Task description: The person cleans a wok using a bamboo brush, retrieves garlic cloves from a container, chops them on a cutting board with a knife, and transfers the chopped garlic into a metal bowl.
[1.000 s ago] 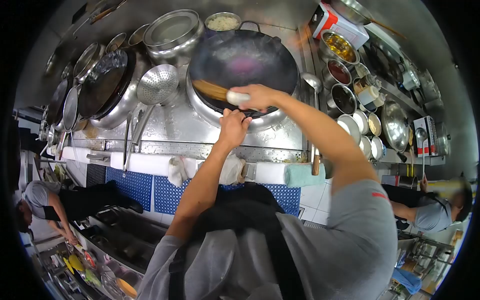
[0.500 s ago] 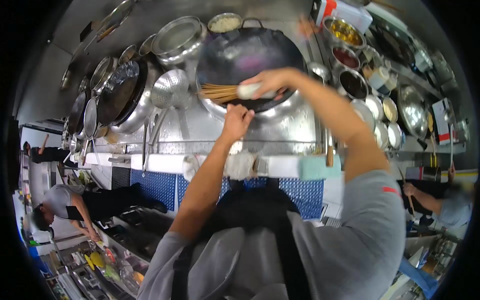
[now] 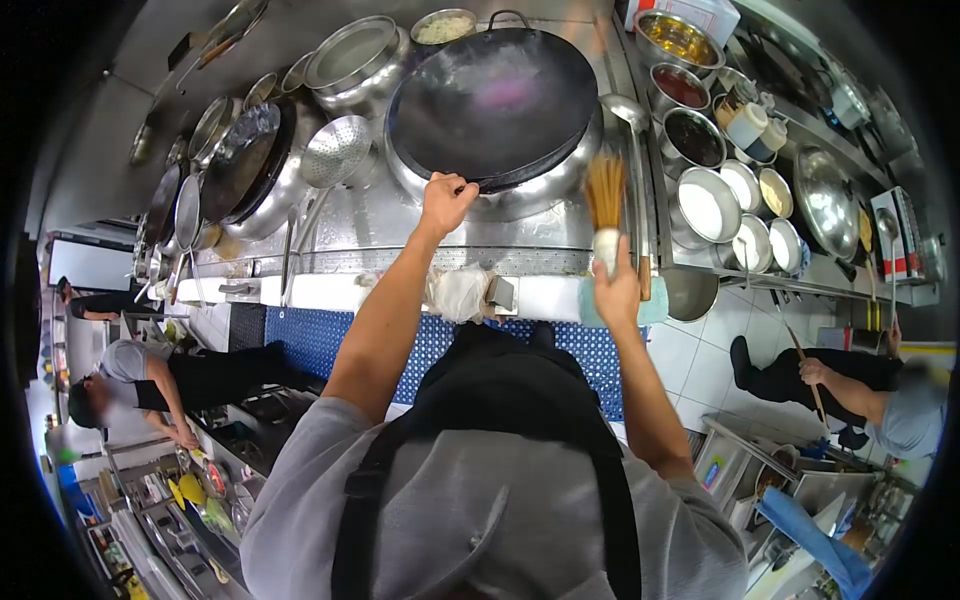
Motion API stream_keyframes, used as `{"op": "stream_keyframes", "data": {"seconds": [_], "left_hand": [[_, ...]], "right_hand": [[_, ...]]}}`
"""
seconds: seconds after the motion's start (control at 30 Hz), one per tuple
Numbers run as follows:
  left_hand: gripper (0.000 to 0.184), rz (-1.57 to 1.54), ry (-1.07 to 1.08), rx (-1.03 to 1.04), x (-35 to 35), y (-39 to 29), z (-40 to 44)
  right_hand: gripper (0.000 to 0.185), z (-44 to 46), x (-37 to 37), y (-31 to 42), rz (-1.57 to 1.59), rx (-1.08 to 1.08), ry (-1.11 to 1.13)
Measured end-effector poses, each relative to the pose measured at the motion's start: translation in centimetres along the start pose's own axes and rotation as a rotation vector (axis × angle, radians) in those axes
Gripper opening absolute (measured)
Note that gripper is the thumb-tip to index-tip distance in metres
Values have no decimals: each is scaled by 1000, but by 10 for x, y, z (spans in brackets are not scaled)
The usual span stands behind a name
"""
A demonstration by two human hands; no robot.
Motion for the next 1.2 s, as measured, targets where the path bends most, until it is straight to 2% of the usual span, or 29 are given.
{"op": "stream_keyframes", "data": {"seconds": [0.03, 0.07, 0.2, 0.27, 0.33, 0.4, 0.5, 0.6, 0.73, 0.83, 0.87, 0.97, 1.03, 1.1, 1.13, 1.2], "left_hand": [[34, 2, -21, 0, 0, -2, -2], [34, 4, -39, 1, 1, -4, -3], [33, -20, -97, -24, -9, -38, -15], [34, 18, -132, 18, -5, -47, -22], [35, 80, -117, 4, 7, -46, -20], [33, 161, -110, -6, 15, -55, -20], [34, 247, -75, -31, 20, -64, -13], [38, 299, -45, -39, 20, -60, -8], [39, 326, 46, -103, 14, -62, -4], [40, 302, 133, -167, 11, -61, -10], [40, 289, 150, -173, 8, -60, -9], [42, 262, 202, -194, -3, -57, -2], [38, 225, 230, -160, -3, -51, 2], [30, 229, 15, -18, 3, -56, -8], [26, 230, -95, 39, -1, -63, -20], [21, 174, -176, 163, -23, -82, -46]], "right_hand": [[79, -10, 2, -3, -125, 184, 194], [79, -16, 2, -5, -190, 193, 232], [63, -18, -52, 29, -101, 192, 174], [59, -56, -36, 1, 84, -132, 345], [54, -72, -9, 9, 444, 75, 1161], [52, -117, 68, -17, 297, 75, 1236], [59, -145, 161, -37, -87, -220, 804], [64, -137, 209, -41, -187, -64, 1085], [62, -160, 224, -49, -260, -75, 828], [63, -165, 221, -50, -322, -28, 1042], [57, -171, 235, -57, -350, -50, 915], [56, -169, 266, -81, -126, -126, 1121], [45, -169, 266, -86, -84, -56, 912], [41, -166, 256, -104, -39, 6, 760], [35, -162, 235, -123, -93, -65, 861], [29, -174, 174, -152, 55, 562, 571]]}}
Point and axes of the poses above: each hand's wrist, its own z-axis towards the middle knuckle, its own x-axis out of the palm, y = z × x, the point moved 1 cm from there along z, towards the middle knuckle, and after that the axes turned 2 degrees about -z, right-handed, at the moved point
